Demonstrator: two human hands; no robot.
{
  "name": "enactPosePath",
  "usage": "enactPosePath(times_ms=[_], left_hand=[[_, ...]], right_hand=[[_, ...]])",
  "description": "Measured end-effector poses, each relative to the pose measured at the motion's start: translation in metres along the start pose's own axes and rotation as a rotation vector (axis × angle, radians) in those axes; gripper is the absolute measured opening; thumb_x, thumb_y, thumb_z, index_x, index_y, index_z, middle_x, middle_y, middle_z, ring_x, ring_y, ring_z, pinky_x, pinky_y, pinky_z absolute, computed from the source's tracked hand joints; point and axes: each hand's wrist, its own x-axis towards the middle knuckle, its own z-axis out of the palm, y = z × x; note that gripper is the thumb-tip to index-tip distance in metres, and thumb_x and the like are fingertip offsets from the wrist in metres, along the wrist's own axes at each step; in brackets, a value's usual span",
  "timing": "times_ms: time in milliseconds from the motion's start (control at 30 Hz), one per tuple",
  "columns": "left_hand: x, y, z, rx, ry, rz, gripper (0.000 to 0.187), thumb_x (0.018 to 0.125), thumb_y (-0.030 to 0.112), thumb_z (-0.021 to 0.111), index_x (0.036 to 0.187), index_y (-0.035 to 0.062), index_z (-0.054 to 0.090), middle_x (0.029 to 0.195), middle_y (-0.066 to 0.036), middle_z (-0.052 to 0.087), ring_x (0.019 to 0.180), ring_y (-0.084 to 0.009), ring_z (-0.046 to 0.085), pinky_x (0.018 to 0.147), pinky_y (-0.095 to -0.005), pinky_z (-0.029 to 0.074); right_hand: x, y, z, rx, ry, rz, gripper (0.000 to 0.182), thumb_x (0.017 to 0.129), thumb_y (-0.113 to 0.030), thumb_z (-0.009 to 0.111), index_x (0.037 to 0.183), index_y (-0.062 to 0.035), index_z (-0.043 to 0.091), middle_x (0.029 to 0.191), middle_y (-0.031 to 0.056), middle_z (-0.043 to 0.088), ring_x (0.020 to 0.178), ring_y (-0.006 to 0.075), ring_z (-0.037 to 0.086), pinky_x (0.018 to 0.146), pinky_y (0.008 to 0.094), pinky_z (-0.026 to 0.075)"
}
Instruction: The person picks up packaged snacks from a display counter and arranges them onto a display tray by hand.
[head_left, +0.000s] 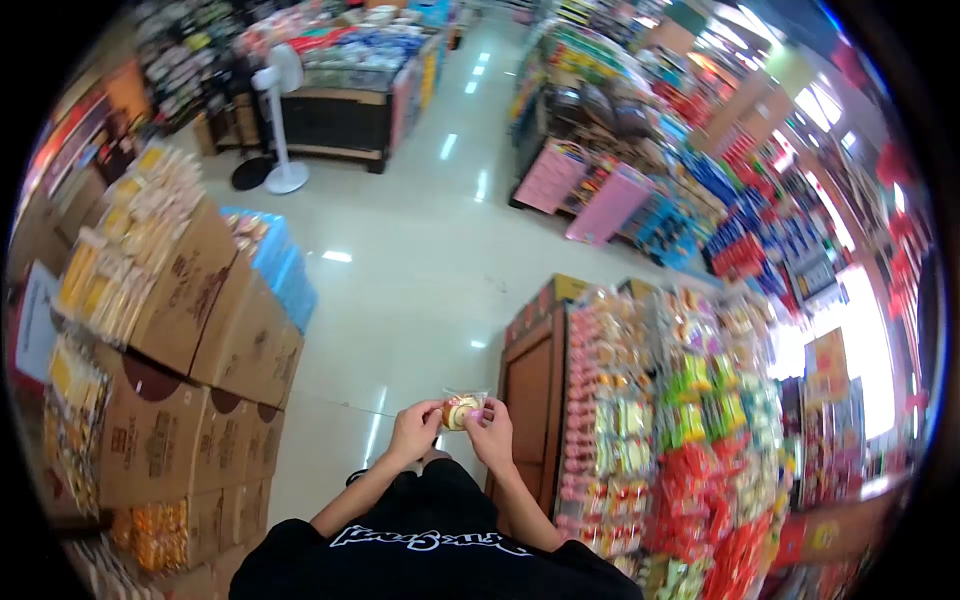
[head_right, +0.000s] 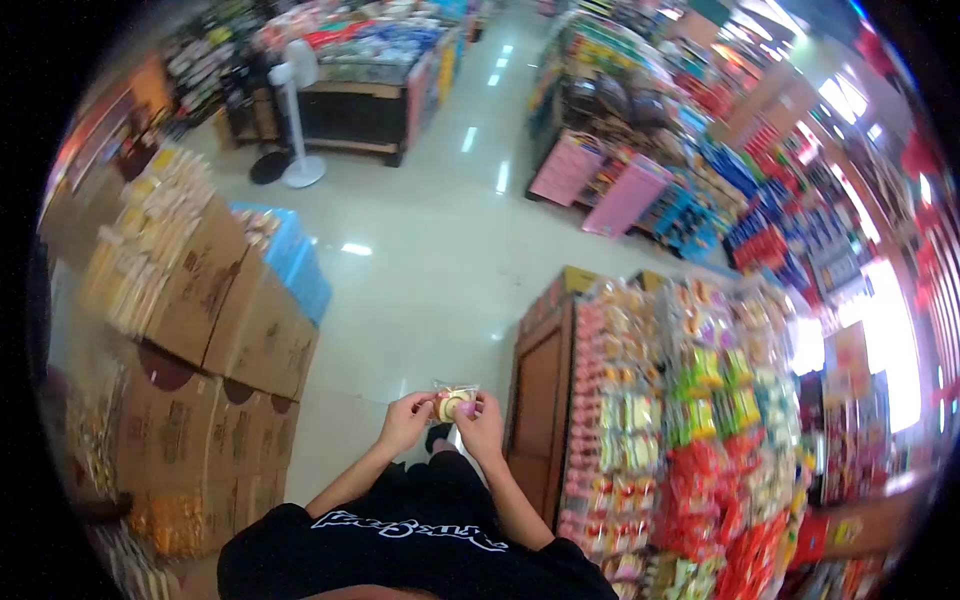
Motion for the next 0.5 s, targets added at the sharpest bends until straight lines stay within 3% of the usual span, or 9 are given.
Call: enactPosePath(times_ms=[167,200,433,500], left_hand=[[0.052,0.005,-0.041,0.122,0.191,0.064,0.021,0.086,0.010,0.058,0.103,-0.0001,0.064,0.082,-0.015,0.065,0.070,-0.0223,0.065,0.064,-0.0315,0.051],[0.068,0.009,-0.049,0.120,0.216,0.070,0.021,0.085,0.010,0.059,0.102,-0.0001,0.064,0.084,-0.015,0.062,0.070,-0.0227,0.064,0.063,-0.0316,0.051],[0.196,0.045,-0.106,0.232,0.272,0.022,0.021,0.085,0.013,0.061,0.102,0.0009,0.064,0.086,-0.015,0.065,0.071,-0.0220,0.064,0.066,-0.0327,0.051],[0.231,0.045,-0.119,0.280,0.284,0.042,0.023,0.085,0.013,0.060,0.105,0.0016,0.064,0.086,-0.014,0.065,0.071,-0.0226,0.063,0.065,-0.0331,0.050]], right_hand=[[0.083,-0.027,0.052,-0.038,-0.185,-0.045,0.044,0.078,-0.010,0.066,0.117,0.0059,0.051,0.108,0.0152,0.060,0.098,0.0212,0.060,0.081,0.0314,0.052],[0.101,-0.027,0.064,0.006,-0.194,-0.099,0.042,0.079,-0.013,0.066,0.113,0.0061,0.052,0.104,0.0181,0.060,0.093,0.0251,0.062,0.077,0.0330,0.052],[0.233,-0.080,0.115,0.164,-0.318,-0.120,0.040,0.077,-0.010,0.068,0.112,0.0031,0.052,0.104,0.0100,0.060,0.094,0.0179,0.059,0.080,0.0301,0.049],[0.270,-0.096,0.126,0.156,-0.367,-0.129,0.046,0.078,-0.011,0.068,0.117,0.0054,0.050,0.106,0.0123,0.059,0.096,0.0193,0.059,0.078,0.0302,0.051]])
